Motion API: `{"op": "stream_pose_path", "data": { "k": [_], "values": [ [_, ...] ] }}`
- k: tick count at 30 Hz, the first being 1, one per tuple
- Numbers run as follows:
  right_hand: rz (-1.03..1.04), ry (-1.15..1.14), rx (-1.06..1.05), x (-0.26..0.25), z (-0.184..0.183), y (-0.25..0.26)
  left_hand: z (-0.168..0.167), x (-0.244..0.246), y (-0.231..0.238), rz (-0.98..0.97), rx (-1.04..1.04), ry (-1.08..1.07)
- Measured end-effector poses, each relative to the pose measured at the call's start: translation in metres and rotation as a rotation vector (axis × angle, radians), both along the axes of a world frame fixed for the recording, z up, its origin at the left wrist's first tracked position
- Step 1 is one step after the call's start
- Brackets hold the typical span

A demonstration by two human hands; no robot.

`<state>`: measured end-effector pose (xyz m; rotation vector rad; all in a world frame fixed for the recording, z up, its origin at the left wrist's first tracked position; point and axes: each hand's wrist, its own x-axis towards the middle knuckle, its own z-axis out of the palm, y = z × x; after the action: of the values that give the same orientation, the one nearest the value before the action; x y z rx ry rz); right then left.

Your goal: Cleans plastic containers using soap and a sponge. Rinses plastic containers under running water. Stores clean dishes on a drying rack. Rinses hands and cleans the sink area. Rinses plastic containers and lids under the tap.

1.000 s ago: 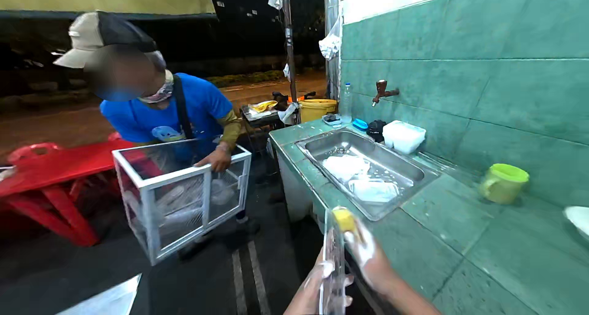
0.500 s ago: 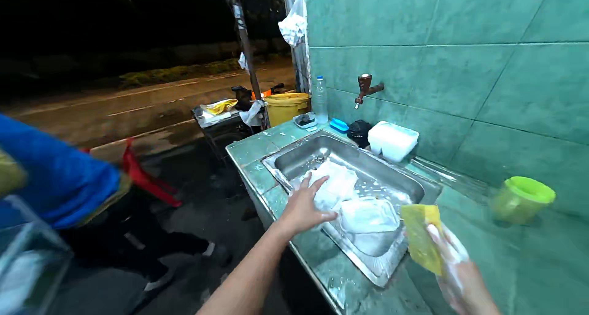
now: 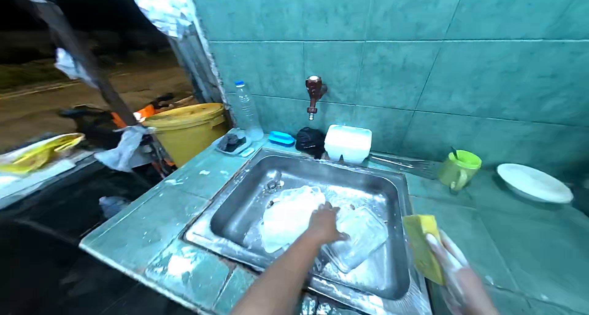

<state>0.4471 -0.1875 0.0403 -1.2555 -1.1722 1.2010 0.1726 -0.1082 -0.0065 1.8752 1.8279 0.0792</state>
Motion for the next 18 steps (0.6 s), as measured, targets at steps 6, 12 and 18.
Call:
{"op": "stream_pose_path", "data": {
  "k": [6,12,18],
  "values": [
    [-0.107,-0.006,-0.115,-0.050,-0.016,0.002,-0.026,0.031,0.022,-0.019,-0.235,0.139],
    [-0.047,-0.075,-0.120,-0.042,-0.029,0.030,0.001,0.004,0.033,-0.004,-0.098,-0.185],
    [-0.051,-0.102,0.053,-0.065,-0.022,0.085,0.037,-0.001,-0.004,0.200,-0.160,-0.959]
  ]
}}
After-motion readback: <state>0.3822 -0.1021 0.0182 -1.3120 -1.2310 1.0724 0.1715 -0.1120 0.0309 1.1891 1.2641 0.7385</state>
